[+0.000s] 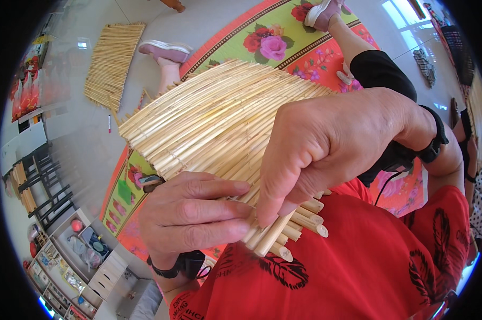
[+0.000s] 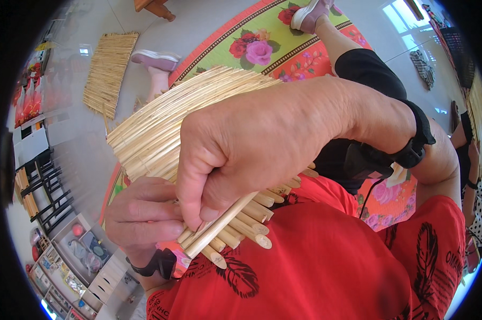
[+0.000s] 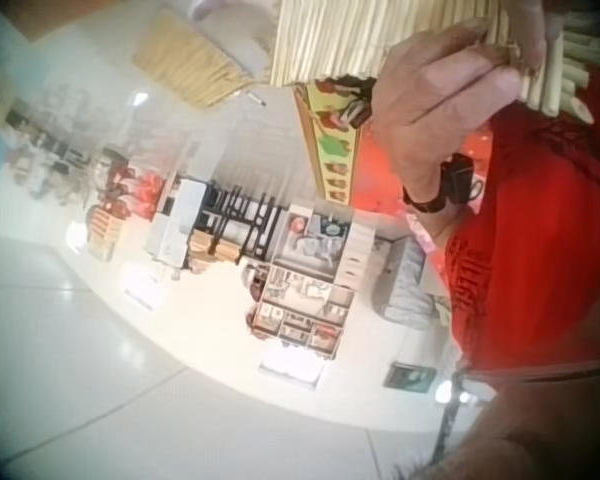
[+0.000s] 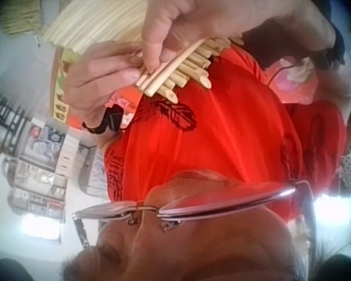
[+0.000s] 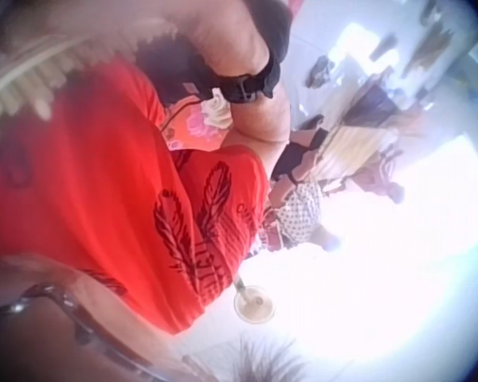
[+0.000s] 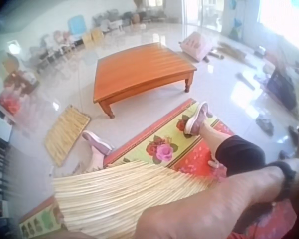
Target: The person is weaving a bamboo mat by hand, using a needle and thread to secure the bamboo strips together. They adjust the mat and continue weaving throughout the clip.
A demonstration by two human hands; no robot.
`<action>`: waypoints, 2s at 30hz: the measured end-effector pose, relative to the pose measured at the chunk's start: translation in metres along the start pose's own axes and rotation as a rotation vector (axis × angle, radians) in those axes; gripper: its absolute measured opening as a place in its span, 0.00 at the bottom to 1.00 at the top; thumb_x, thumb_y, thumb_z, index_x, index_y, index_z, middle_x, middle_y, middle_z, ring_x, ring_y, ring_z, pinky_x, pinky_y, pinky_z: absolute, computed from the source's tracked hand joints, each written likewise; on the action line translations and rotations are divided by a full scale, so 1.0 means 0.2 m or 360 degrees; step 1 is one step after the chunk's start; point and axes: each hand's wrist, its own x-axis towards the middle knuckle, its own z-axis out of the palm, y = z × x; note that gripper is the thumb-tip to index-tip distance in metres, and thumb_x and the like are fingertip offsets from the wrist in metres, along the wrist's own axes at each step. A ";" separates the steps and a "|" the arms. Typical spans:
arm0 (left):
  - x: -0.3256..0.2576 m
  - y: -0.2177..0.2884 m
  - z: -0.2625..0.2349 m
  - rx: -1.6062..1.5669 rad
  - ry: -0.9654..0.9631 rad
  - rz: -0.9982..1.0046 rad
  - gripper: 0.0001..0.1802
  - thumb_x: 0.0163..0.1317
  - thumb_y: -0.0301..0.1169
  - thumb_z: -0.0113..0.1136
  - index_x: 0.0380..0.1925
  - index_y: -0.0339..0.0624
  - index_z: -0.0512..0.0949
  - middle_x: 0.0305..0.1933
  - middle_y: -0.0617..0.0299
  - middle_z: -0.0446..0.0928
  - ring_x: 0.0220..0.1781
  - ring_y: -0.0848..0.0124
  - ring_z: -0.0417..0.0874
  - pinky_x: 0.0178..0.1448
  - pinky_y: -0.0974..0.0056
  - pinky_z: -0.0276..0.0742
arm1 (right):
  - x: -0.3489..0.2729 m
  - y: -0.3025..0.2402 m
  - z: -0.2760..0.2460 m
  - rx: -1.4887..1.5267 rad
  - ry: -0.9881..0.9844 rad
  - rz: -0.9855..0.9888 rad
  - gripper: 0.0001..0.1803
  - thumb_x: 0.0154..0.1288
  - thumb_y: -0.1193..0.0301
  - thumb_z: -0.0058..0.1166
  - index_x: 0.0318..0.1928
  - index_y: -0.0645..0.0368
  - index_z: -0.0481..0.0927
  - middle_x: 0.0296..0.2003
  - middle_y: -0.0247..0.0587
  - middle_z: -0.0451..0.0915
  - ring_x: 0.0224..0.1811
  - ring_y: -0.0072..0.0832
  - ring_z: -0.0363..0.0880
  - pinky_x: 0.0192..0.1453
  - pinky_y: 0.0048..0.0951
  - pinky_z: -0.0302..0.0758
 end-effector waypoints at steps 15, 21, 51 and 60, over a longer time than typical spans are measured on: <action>0.00 0.02 0.01 0.0006 0.0045 -0.0055 0.15 0.66 0.37 0.61 0.43 0.40 0.89 0.45 0.57 0.88 0.45 0.50 0.92 0.43 0.56 0.86 | 0.02 -0.01 -0.01 -0.0027 -0.0044 -0.0006 0.14 0.72 0.77 0.62 0.56 0.64 0.87 0.48 0.48 0.90 0.49 0.34 0.89 0.52 0.29 0.83; 0.00 0.02 0.01 0.0042 0.0024 -0.0062 0.14 0.64 0.35 0.63 0.43 0.40 0.89 0.44 0.58 0.88 0.45 0.51 0.92 0.44 0.57 0.86 | 0.03 0.00 -0.03 0.0041 -0.0068 0.0032 0.14 0.72 0.77 0.62 0.56 0.63 0.87 0.48 0.48 0.90 0.49 0.35 0.90 0.51 0.29 0.83; 0.74 -0.16 -0.27 -0.0254 -0.0387 -0.0694 0.21 0.59 0.16 0.71 0.54 0.39 0.86 0.40 0.62 0.88 0.40 0.78 0.85 0.47 0.67 0.82 | -0.29 -0.40 -0.32 -0.0769 0.0939 0.0085 0.09 0.69 0.71 0.67 0.43 0.64 0.89 0.37 0.38 0.88 0.39 0.26 0.84 0.46 0.28 0.78; 0.80 -0.22 -0.23 -0.0010 -0.0380 -0.0221 0.21 0.57 0.23 0.76 0.53 0.39 0.87 0.43 0.59 0.88 0.41 0.73 0.86 0.50 0.67 0.81 | -0.37 -0.41 -0.30 -0.0999 0.0999 0.0086 0.08 0.71 0.77 0.63 0.48 0.62 0.89 0.41 0.39 0.90 0.45 0.26 0.87 0.51 0.28 0.82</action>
